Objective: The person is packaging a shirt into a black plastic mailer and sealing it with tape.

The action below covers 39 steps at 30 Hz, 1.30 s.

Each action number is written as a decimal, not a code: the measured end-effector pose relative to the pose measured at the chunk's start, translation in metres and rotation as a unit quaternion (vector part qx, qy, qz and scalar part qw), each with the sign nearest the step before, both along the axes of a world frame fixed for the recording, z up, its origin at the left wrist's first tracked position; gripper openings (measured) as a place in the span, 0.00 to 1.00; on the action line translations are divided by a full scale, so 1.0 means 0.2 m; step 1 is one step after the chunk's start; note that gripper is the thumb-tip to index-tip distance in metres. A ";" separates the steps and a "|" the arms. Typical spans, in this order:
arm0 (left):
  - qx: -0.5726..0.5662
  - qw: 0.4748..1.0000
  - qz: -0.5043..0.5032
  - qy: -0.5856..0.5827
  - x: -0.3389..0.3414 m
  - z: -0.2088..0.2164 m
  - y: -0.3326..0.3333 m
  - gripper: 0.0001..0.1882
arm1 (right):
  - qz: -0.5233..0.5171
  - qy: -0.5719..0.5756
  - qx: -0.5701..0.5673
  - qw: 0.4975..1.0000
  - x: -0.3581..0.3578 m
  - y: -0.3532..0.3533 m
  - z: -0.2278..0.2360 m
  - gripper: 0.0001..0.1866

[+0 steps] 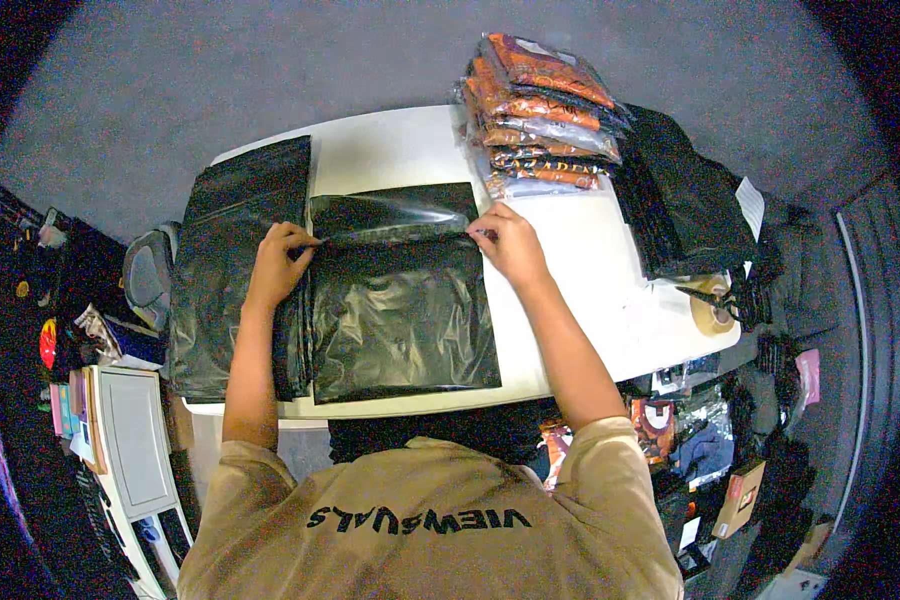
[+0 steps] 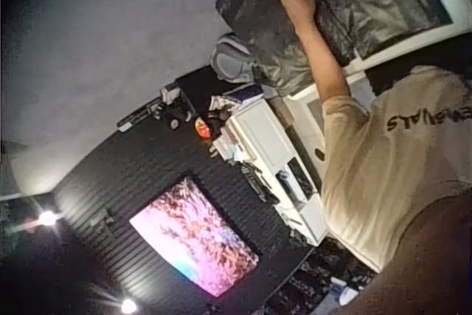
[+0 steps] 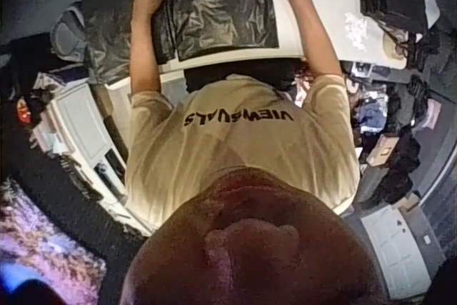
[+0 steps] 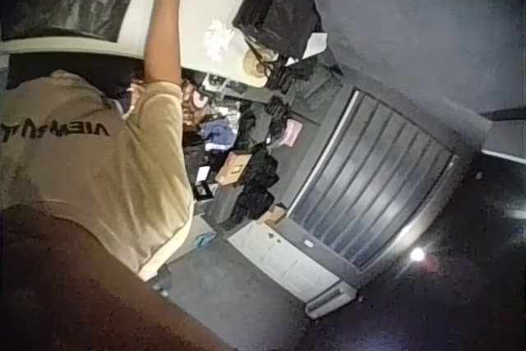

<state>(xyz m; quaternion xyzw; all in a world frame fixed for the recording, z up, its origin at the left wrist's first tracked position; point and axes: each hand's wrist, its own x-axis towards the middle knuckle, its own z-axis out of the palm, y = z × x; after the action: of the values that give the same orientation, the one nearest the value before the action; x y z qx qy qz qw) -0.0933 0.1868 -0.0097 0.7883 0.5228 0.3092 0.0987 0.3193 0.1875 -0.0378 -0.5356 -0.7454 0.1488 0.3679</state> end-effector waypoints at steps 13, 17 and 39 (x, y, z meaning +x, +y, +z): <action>0.007 1.000 -0.017 -0.011 -0.02 0.00 0.01 0.06 | 0.071 0.002 -0.004 0.997 0.00 -0.02 0.03 0.10; 0.018 0.999 -0.026 -0.030 -0.03 0.00 0.02 0.06 | 0.058 0.035 -0.029 0.997 0.01 -0.02 0.03 0.10; 0.002 0.999 -0.039 0.032 -0.03 -0.01 0.00 0.07 | 0.091 -0.009 -0.036 0.995 0.04 -0.02 0.05 0.10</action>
<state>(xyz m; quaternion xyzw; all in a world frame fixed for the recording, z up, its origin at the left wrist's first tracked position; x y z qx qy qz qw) -0.0984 0.1874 -0.0112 0.8176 0.4942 0.2807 0.0923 0.3283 0.1832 -0.0286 -0.4795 -0.7887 0.2039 0.3263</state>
